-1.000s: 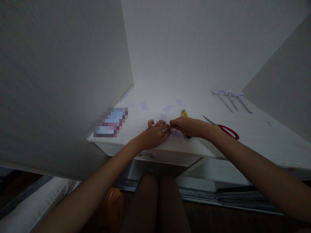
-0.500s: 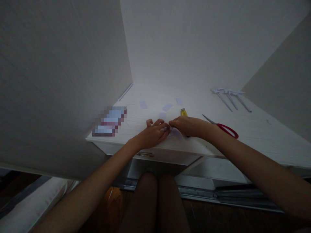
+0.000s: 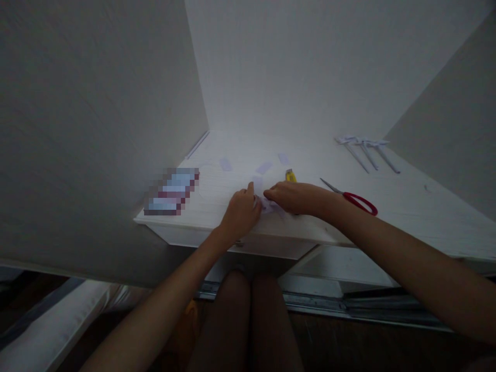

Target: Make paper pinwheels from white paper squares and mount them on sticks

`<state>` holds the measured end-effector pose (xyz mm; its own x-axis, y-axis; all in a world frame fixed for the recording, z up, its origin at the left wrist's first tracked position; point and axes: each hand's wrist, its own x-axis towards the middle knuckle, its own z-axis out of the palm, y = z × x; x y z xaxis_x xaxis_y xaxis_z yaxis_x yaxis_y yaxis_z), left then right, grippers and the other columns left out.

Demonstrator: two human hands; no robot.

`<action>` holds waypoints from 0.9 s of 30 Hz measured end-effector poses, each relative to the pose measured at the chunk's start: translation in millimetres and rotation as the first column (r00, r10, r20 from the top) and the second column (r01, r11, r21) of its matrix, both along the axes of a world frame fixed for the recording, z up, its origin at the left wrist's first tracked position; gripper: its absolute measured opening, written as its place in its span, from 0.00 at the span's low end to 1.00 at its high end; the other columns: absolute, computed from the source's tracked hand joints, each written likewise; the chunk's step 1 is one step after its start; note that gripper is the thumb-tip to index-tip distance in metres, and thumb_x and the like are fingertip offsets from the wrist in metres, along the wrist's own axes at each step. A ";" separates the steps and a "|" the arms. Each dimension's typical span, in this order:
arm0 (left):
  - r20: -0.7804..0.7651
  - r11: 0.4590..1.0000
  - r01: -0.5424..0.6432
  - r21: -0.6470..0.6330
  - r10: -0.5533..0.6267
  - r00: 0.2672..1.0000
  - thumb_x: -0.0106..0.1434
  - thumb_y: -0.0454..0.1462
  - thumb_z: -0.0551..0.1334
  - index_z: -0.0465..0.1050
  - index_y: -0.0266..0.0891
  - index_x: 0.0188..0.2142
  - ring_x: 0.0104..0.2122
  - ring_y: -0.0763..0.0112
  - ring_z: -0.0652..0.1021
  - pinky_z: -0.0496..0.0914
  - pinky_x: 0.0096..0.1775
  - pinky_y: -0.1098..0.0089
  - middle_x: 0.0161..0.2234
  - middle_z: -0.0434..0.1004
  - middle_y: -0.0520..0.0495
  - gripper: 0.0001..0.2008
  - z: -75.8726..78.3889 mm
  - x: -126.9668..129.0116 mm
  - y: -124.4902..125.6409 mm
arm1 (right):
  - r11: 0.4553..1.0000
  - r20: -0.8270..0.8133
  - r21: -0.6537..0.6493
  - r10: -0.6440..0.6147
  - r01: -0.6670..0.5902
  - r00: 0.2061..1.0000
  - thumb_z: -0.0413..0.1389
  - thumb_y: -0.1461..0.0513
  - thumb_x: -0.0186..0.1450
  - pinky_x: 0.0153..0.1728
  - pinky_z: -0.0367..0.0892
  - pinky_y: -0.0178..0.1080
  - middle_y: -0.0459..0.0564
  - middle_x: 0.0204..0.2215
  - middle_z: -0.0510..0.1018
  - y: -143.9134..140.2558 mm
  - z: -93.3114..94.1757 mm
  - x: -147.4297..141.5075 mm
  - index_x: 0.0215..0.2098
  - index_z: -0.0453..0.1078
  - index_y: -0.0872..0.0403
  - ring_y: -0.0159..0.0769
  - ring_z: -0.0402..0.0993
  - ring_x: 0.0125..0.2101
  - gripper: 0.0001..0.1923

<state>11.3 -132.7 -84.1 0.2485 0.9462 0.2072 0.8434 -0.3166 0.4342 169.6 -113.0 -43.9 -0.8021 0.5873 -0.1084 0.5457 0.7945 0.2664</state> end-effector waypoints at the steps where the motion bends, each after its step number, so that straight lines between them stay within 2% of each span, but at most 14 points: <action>1: 0.032 0.999 0.007 -0.047 -0.005 0.999 0.60 0.34 0.52 0.56 0.24 0.54 0.37 0.64 0.74 0.65 0.40 0.64 0.38 0.74 0.37 0.23 2.0 3.1 0.3 | 1.000 -0.008 -0.007 -0.009 0.009 1.000 0.46 0.72 0.62 0.33 0.63 0.36 0.53 0.31 0.74 0.4 -0.2 -0.8 0.39 0.66 0.60 0.35 0.70 0.32 0.10; 4: 0.091 0.990 -0.019 -0.138 0.032 0.995 0.57 0.36 0.55 0.64 0.27 0.45 0.34 0.63 0.75 0.66 0.35 0.68 0.35 0.76 0.38 0.17 7.4 11.5 5.2 | 0.998 -0.044 -0.038 -0.051 0.049 0.998 0.47 0.73 0.61 0.31 0.62 0.36 0.54 0.31 0.74 1.4 -1.9 -3.3 0.41 0.67 0.60 0.35 0.71 0.31 0.12; 7: 0.042 0.982 -0.071 -0.177 0.080 0.996 0.54 0.39 0.59 0.70 0.29 0.36 0.36 0.59 0.76 0.66 0.33 0.68 0.35 0.75 0.35 0.14 10.5 17.2 12.1 | 0.996 -0.062 -0.041 -0.085 0.083 0.994 0.47 0.73 0.61 0.29 0.61 0.35 0.55 0.31 0.75 0.5 -3.5 -5.3 0.42 0.67 0.60 0.35 0.71 0.31 0.13; 9: 0.012 0.973 -0.080 -0.215 0.085 0.996 0.53 0.39 0.60 0.71 0.30 0.33 0.35 0.59 0.76 0.66 0.32 0.68 0.34 0.75 0.35 0.13 11.7 19.6 15.4 | 0.993 -0.066 -0.041 -0.113 0.111 0.991 0.45 0.72 0.62 0.28 0.60 0.35 0.56 0.31 0.75 -1.7 -3.5 -6.2 0.40 0.68 0.61 0.36 0.71 0.31 0.12; 16: -0.054 0.965 -0.116 -0.236 0.106 0.993 0.48 0.37 0.62 0.71 0.31 0.36 0.37 0.59 0.76 0.67 0.33 0.68 0.35 0.76 0.35 0.15 15.4 24.6 19.9 | 0.983 -0.132 -0.061 -0.180 0.173 0.975 0.44 0.72 0.62 0.31 0.62 0.36 0.59 0.33 0.75 -11.1 -5.5 -4.7 0.41 0.67 0.63 0.38 0.72 0.33 0.13; 23: -0.106 0.963 -0.105 -0.250 0.081 0.991 0.49 0.35 0.61 0.71 0.30 0.38 0.38 0.58 0.75 0.67 0.34 0.69 0.37 0.75 0.33 0.16 15.2 29.8 21.6 | 0.976 -0.209 -0.052 -0.217 0.211 0.954 0.44 0.72 0.62 0.36 0.62 0.37 0.59 0.35 0.75 -18.9 -16.6 -0.2 0.41 0.66 0.63 0.38 0.72 0.36 0.12; 27: -0.098 0.966 -0.103 -0.237 0.082 0.992 0.50 0.34 0.59 0.72 0.30 0.35 0.38 0.57 0.75 0.66 0.34 0.68 0.37 0.75 0.33 0.12 13.8 31.7 19.3 | 0.971 -0.279 -0.066 -0.241 0.232 0.929 0.44 0.72 0.62 0.37 0.62 0.36 0.58 0.36 0.75 -23.9 -24.3 2.3 0.42 0.64 0.63 0.37 0.71 0.37 0.12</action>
